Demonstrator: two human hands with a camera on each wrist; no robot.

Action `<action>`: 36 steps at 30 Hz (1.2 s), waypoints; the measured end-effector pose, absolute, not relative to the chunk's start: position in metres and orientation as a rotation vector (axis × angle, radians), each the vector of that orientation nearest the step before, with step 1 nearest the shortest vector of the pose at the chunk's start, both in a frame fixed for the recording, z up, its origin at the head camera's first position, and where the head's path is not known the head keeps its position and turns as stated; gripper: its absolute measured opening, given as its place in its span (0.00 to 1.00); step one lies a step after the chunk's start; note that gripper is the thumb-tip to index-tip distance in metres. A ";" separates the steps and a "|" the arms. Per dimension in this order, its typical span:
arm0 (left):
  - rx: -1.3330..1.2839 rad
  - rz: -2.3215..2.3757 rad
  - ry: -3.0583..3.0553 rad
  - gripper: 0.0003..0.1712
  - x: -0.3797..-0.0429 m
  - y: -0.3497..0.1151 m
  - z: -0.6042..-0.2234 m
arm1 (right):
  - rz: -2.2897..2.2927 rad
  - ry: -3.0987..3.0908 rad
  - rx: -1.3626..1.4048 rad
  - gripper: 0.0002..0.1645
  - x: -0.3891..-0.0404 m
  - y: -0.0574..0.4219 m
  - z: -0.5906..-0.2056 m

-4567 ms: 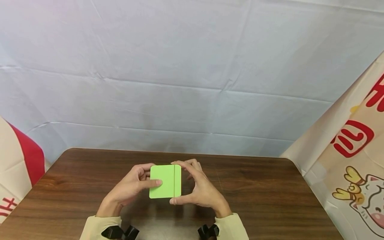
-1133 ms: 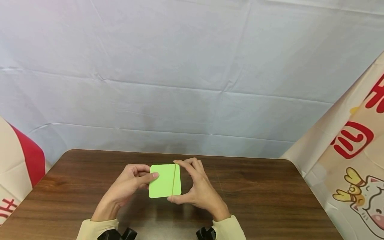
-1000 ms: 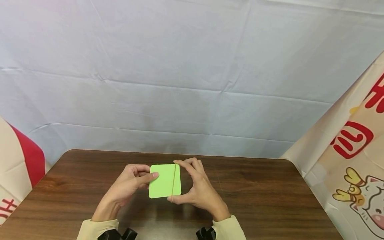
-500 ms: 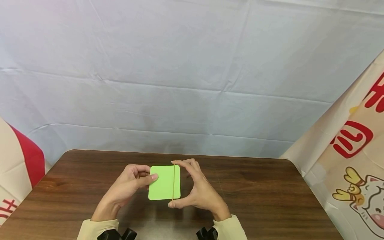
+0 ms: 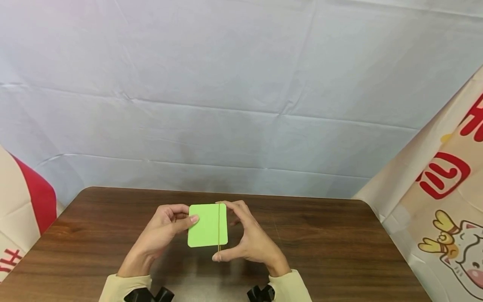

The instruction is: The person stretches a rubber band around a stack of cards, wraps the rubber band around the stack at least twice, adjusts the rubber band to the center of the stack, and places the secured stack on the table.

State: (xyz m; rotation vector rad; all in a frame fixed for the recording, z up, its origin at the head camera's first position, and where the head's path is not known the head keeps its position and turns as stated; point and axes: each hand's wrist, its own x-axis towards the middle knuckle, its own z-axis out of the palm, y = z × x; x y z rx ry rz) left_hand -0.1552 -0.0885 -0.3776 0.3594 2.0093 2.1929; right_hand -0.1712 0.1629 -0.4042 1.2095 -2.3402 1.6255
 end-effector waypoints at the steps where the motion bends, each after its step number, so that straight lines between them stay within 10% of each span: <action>1: 0.359 2.200 2.009 0.13 -0.155 -0.088 -0.378 | 1.648 -2.335 1.210 0.64 -0.171 0.163 -0.404; 19: 0.020 2.547 1.974 0.09 -0.158 -0.078 -0.378 | 1.592 -2.353 1.323 0.50 -0.169 0.159 -0.405; 30: -0.258 2.844 1.720 0.06 -0.162 -0.084 -0.377 | 1.459 -2.334 1.501 0.19 -0.162 0.154 -0.396; 36: -0.331 2.909 1.583 0.09 -0.164 -0.084 -0.379 | 1.474 -2.074 1.621 0.32 -0.162 0.146 -0.392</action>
